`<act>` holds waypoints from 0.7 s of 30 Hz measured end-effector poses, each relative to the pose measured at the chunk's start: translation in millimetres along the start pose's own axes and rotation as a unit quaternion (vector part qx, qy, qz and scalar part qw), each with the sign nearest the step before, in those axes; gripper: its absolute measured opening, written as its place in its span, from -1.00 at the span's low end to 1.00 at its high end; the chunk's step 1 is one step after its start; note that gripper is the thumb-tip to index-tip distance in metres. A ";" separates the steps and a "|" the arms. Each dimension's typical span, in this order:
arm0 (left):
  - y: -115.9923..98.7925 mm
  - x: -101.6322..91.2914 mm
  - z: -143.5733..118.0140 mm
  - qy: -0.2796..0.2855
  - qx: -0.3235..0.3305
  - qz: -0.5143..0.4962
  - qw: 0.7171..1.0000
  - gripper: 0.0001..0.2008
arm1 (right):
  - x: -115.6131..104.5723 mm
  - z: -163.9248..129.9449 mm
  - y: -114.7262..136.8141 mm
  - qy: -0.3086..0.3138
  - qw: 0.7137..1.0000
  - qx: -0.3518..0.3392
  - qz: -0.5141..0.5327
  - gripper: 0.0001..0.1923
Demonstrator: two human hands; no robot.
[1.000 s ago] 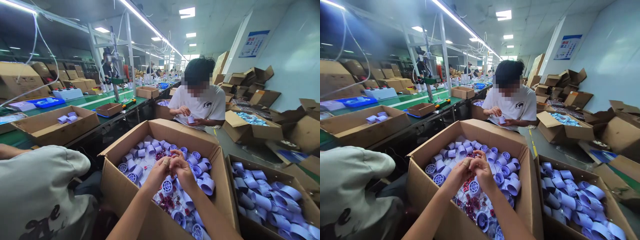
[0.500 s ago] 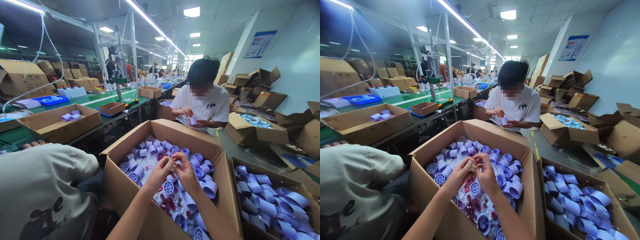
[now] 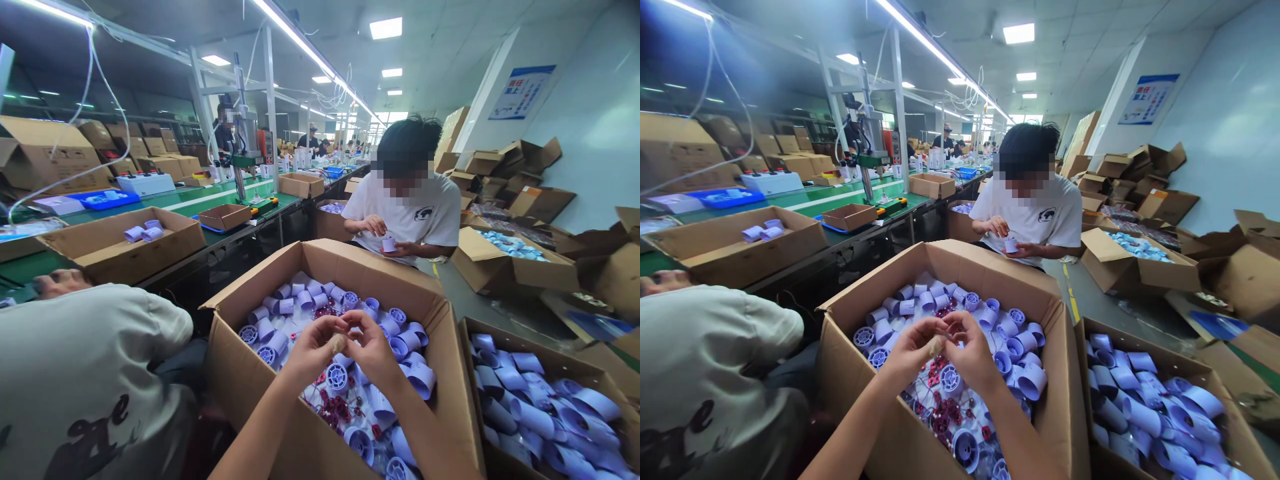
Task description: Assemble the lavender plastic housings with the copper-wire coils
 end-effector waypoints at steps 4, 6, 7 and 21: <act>-2.1 -3.1 -5.4 0.001 0.008 -0.026 1.000 -0.64 | 8.3 -5.1 -3.8 0.026 0.995 0.064 0.067 -0.75; -0.3 -2.8 -7.5 0.017 -0.008 -0.030 0.999 -0.63 | 10.3 -6.5 -3.1 0.036 0.992 0.084 0.087 -0.74; 0.6 -2.4 -8.4 0.028 -0.015 -0.030 0.999 -0.61 | 10.5 -6.8 -2.1 0.038 0.991 0.088 0.093 -0.73; 7.5 -19.6 0.1 0.034 0.009 0.001 0.999 -0.51 | 3.8 -0.1 1.6 0.005 0.992 0.088 0.087 -0.71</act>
Point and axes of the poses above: each hand's wrist, its own z-axis towards the middle knuckle, its own x-axis out of the palm, y = z × x, the point moved 7 cm from there along z, towards the middle knuckle, and after that the axes turned 12 degrees about -y, right-handed, at the moved point
